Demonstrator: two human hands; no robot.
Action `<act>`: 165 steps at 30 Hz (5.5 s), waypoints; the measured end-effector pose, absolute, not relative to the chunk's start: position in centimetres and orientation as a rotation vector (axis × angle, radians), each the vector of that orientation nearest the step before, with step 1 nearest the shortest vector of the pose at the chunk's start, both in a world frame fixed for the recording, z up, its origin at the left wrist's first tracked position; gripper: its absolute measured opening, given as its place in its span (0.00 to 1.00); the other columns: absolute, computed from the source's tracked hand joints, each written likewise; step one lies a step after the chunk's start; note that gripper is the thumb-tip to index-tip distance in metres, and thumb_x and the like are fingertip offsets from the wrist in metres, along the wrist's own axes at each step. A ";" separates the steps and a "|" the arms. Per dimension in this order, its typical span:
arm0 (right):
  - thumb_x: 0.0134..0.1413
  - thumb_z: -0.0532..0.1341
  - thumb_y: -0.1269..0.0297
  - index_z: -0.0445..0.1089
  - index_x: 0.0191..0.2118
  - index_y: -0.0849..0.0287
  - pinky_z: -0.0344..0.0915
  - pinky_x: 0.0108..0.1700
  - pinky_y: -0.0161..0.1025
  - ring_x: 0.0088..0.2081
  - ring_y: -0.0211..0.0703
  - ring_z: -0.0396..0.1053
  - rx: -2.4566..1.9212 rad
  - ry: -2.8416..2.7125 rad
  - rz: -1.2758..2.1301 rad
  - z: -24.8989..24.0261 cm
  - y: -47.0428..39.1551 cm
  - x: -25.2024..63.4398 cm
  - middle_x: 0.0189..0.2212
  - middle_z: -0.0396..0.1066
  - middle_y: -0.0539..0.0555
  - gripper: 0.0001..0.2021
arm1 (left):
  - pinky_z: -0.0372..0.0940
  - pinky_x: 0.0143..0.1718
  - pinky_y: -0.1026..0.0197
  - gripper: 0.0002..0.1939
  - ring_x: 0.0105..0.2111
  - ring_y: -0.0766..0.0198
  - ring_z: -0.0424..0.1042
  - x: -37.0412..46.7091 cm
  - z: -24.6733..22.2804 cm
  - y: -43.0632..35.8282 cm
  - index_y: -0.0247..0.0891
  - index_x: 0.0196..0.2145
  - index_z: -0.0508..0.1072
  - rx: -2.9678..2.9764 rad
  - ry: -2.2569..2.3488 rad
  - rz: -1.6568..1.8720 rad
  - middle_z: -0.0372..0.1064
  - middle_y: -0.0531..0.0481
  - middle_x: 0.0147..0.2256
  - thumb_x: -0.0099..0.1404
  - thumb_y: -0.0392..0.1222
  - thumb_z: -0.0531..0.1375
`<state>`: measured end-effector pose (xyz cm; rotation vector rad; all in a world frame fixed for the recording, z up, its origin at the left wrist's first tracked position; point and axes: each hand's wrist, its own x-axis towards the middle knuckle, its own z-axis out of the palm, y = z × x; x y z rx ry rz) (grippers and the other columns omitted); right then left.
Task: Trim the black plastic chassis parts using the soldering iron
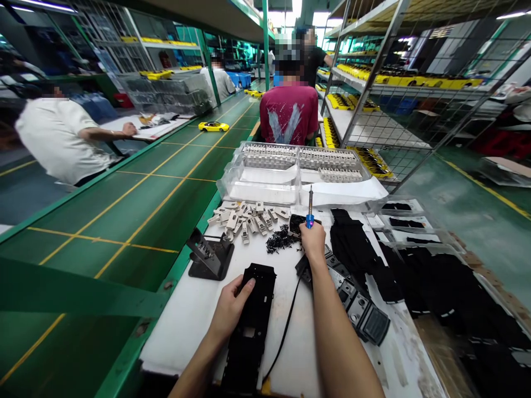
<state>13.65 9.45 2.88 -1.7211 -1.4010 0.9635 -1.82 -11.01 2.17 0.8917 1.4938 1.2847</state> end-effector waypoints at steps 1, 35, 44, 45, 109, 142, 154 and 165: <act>0.50 0.58 0.58 0.68 0.30 0.61 0.57 0.18 0.34 0.15 0.38 0.58 -1.646 -1.364 1.016 3.2 9.1 13.7 0.13 0.57 0.44 0.11 | 0.57 0.28 0.65 0.17 0.28 0.65 0.62 -1.8 2.2 -10.8 0.34 0.28 0.71 0.877 1.478 1.300 0.64 0.53 0.26 0.63 0.52 0.60; 0.57 0.61 0.56 0.69 0.38 0.57 0.66 0.35 0.37 0.30 0.42 0.70 -1.233 -1.477 1.217 7.9 -1.6 14.1 0.27 0.72 0.50 0.10 | 0.61 0.57 0.47 0.26 0.55 0.45 0.67 2.6 6.2 -8.3 0.35 0.61 0.65 0.505 0.732 1.483 0.67 0.36 0.56 0.67 0.46 0.57; 0.58 0.59 0.55 0.68 0.37 0.57 0.65 0.33 0.36 0.28 0.41 0.69 -1.251 -1.437 1.165 6.9 -1.6 14.2 0.27 0.73 0.50 0.11 | 0.67 0.48 0.53 0.25 0.48 0.48 0.73 2.4 6.8 -8.0 0.36 0.58 0.68 0.578 0.888 1.446 0.73 0.39 0.50 0.66 0.47 0.58; 0.58 0.59 0.55 0.68 0.36 0.57 0.64 0.32 0.35 0.27 0.40 0.69 -1.249 -1.447 1.156 6.9 -1.6 14.3 0.26 0.72 0.50 0.11 | 0.67 0.48 0.53 0.25 0.48 0.49 0.73 2.4 6.9 -8.0 0.37 0.58 0.68 0.582 0.902 1.456 0.73 0.39 0.50 0.66 0.47 0.59; 0.64 0.53 0.62 0.61 0.34 0.56 0.54 0.29 0.35 0.25 0.40 0.63 -1.290 -2.044 0.688 8.3 -4.2 15.9 0.24 0.65 0.48 0.06 | 0.50 0.19 0.69 0.16 0.19 0.70 0.55 2.6 8.3 -9.8 0.45 0.53 0.63 1.135 1.551 1.070 0.61 0.59 0.22 0.68 0.44 0.54; 0.62 0.54 0.65 0.61 0.41 0.57 0.64 0.33 0.38 0.36 0.45 0.67 -1.330 -1.921 0.220 7.2 -5.3 14.8 0.36 0.64 0.56 0.04 | 0.40 0.16 0.67 0.15 0.15 0.72 0.45 3.1 8.6 -9.8 0.39 0.44 0.70 1.139 1.561 1.169 0.51 0.61 0.15 0.67 0.51 0.55; 0.62 0.55 0.64 0.63 0.40 0.58 0.62 0.32 0.37 0.32 0.45 0.70 -1.344 -1.937 0.165 7.0 -5.2 13.9 0.32 0.71 0.54 0.04 | 0.41 0.18 0.68 0.14 0.17 0.71 0.47 2.6 8.7 -9.1 0.40 0.42 0.71 1.195 1.634 1.099 0.48 0.61 0.16 0.66 0.52 0.56; 0.61 0.55 0.64 0.64 0.36 0.55 0.58 0.31 0.35 0.27 0.41 0.66 -1.286 -1.888 0.618 10.0 -5.3 15.5 0.25 0.68 0.49 0.03 | 0.38 0.16 0.67 0.23 0.17 0.72 0.42 2.0 8.6 -9.2 0.34 0.42 0.73 0.952 1.495 1.055 0.46 0.61 0.16 0.62 0.58 0.59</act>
